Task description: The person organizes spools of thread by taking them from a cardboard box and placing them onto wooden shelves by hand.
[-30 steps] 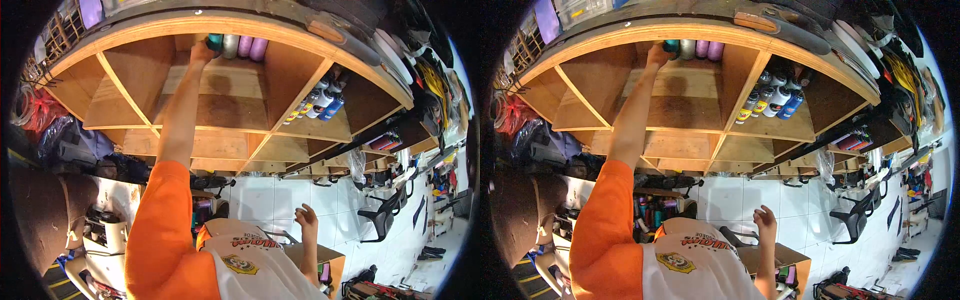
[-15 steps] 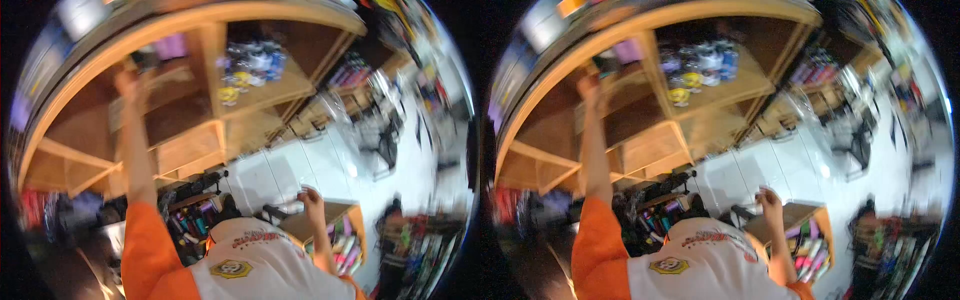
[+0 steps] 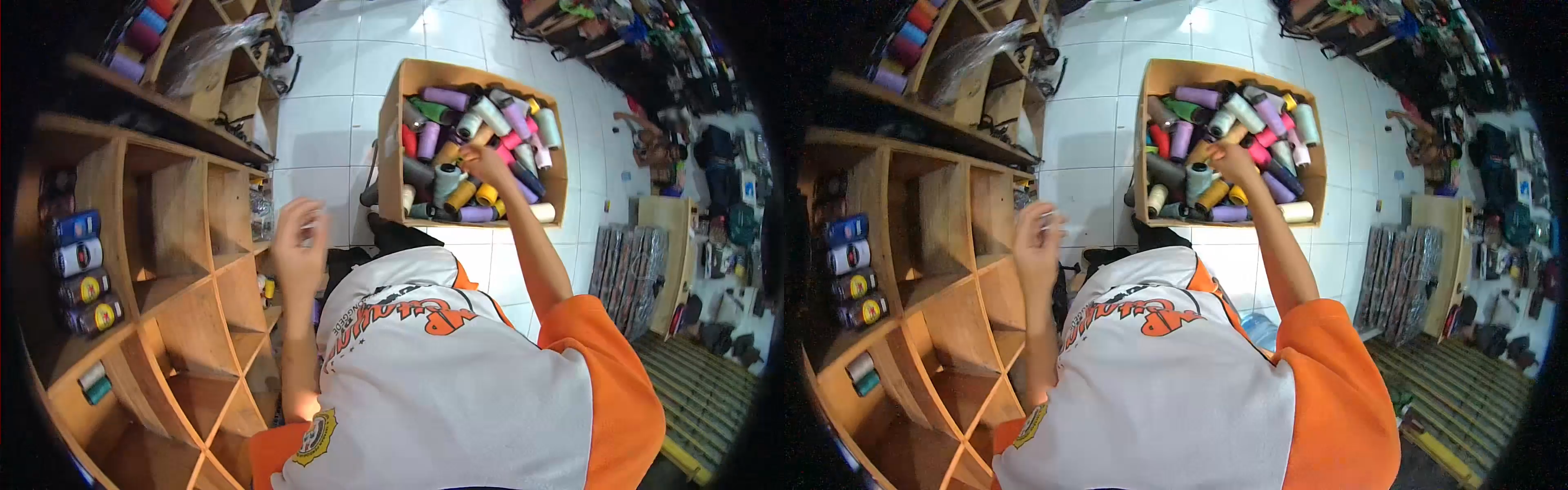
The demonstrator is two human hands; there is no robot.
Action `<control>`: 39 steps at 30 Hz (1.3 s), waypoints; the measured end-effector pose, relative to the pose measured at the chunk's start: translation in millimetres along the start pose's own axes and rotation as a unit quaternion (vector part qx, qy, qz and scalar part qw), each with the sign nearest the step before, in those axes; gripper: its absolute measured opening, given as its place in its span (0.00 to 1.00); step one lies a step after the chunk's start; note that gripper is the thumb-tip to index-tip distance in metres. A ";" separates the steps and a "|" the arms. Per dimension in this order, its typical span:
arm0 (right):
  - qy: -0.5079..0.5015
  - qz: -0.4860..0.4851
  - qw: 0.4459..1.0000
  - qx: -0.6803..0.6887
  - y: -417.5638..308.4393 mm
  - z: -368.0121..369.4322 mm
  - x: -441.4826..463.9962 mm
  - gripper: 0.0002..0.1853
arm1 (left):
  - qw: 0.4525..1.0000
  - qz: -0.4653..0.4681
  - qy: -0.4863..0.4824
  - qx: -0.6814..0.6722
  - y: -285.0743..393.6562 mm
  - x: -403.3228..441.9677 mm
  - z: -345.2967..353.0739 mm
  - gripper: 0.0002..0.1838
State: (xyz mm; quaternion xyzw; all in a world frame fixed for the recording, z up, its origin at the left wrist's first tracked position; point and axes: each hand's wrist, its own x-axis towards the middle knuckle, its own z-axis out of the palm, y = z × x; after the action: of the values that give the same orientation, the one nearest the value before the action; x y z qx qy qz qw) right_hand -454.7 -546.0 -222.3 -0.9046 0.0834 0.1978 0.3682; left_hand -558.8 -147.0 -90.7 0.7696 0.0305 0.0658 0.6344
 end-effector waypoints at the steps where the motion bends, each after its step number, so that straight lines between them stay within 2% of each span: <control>1: -0.006 -0.010 0.996 -0.084 9.0 9.8 -5.1 0.26 | 0.999 0.005 -0.052 0.000 8.6 6.6 19.0 0.10; 2: -0.013 -0.019 0.985 -0.169 16.0 20.0 -10.0 0.30 | 0.995 0.010 -0.104 -0.001 18.0 11.2 36.3 0.09; 4: -0.001 0.011 0.984 -0.178 29.3 45.0 -9.3 0.39 | 0.989 0.024 -0.144 -0.010 31.3 19.2 62.8 0.09; 6: 0.051 -0.009 0.983 -0.175 32.6 65.5 -10.7 0.46 | 0.986 0.035 -0.164 -0.016 37.0 23.7 85.7 0.09; 8: 0.075 0.073 0.980 -0.170 27.6 85.4 3.9 0.45 | 0.984 0.044 -0.169 -0.018 37.1 26.7 104.2 0.09; 11: 0.003 0.135 0.974 -0.181 -16.2 55.1 -5.8 0.41 | 0.980 0.017 -0.195 -0.020 20.9 23.3 125.2 0.10; 14: 0.091 0.009 0.987 -0.130 -5.7 49.8 -13.4 0.36 | 0.978 -0.053 -0.200 -0.032 13.5 24.8 139.3 0.10; 15: 0.110 -0.059 0.991 -0.055 -5.6 40.2 -17.8 0.35 | 0.979 -0.076 -0.187 -0.037 11.8 25.2 143.9 0.10; 16: 0.111 -0.052 0.992 -0.007 -12.5 29.1 -23.6 0.35 | 0.978 -0.101 -0.175 -0.042 9.1 24.2 147.7 0.10; 19: 0.110 -0.013 0.981 0.160 -33.2 -5.5 -36.0 0.39 | 0.966 -0.163 -0.198 -0.035 -15.5 30.1 157.0 0.20; 20: 0.112 -0.029 0.967 0.225 -26.1 -7.6 -31.3 0.41 | 0.965 -0.165 -0.193 -0.064 -20.0 30.0 160.4 0.24; 22: 0.035 0.023 0.915 0.402 -54.8 -31.2 -47.7 0.43 | 0.960 -0.171 -0.186 -0.121 -13.9 31.1 167.7 0.32; 23: 0.021 0.017 0.898 0.439 -66.9 -39.3 -53.4 0.43 | 0.955 -0.173 -0.202 -0.133 -8.7 36.1 168.9 0.39; 25: -0.007 0.004 0.859 0.511 -88.6 -49.1 -60.6 0.42 | 0.952 -0.149 -0.212 -0.166 -3.6 46.7 172.2 0.38; 28: -0.052 -0.043 0.849 0.524 -111.2 -54.2 -61.2 0.39 | 0.956 -0.153 -0.176 -0.181 11.6 59.7 166.5 0.35; 29: -0.060 -0.052 0.841 0.536 -107.6 -46.2 -53.7 0.34 | 0.961 -0.141 -0.149 -0.186 6.1 63.8 160.3 0.34; 32: -0.222 0.031 0.736 0.639 -92.8 -31.4 -24.9 0.27 | 0.963 -0.084 -0.056 -0.249 -2.1 67.0 133.7 0.31; 33: -0.182 0.036 0.819 0.543 -86.5 -12.5 -11.5 0.25 | 0.956 -0.068 -0.036 -0.284 -4.0 66.4 119.4 0.31; 34: -0.127 0.028 0.907 0.400 -78.0 8.0 0.9 0.29 | 0.947 -0.053 -0.014 -0.316 -5.4 63.6 104.9 0.30; 35: -0.099 -0.022 0.972 0.211 -59.8 30.6 18.7 0.32 | 0.934 -0.069 -0.009 -0.351 -5.9 59.5 90.7 0.30; 36: -0.065 -0.078 0.995 0.014 -40.6 54.1 33.6 0.35 | 0.919 -0.084 -0.002 -0.385 -5.8 54.6 76.8 0.30; 38: 0.007 -0.094 0.979 -0.179 -21.1 95.4 42.8 0.38 | 0.904 -0.106 0.037 -0.413 -4.6 39.7 56.3 0.29; 39: 0.000 -0.083 0.975 -0.206 -34.8 92.2 33.2 0.37 | 0.904 -0.113 0.071 -0.407 -6.5 30.8 48.0 0.29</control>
State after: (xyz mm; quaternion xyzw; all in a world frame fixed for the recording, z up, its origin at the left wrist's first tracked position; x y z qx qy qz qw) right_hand -441.5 -456.8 -274.1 -0.9648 -0.0346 0.1791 0.1893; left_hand -521.4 -188.4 -104.1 0.4292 0.1331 0.0551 0.8916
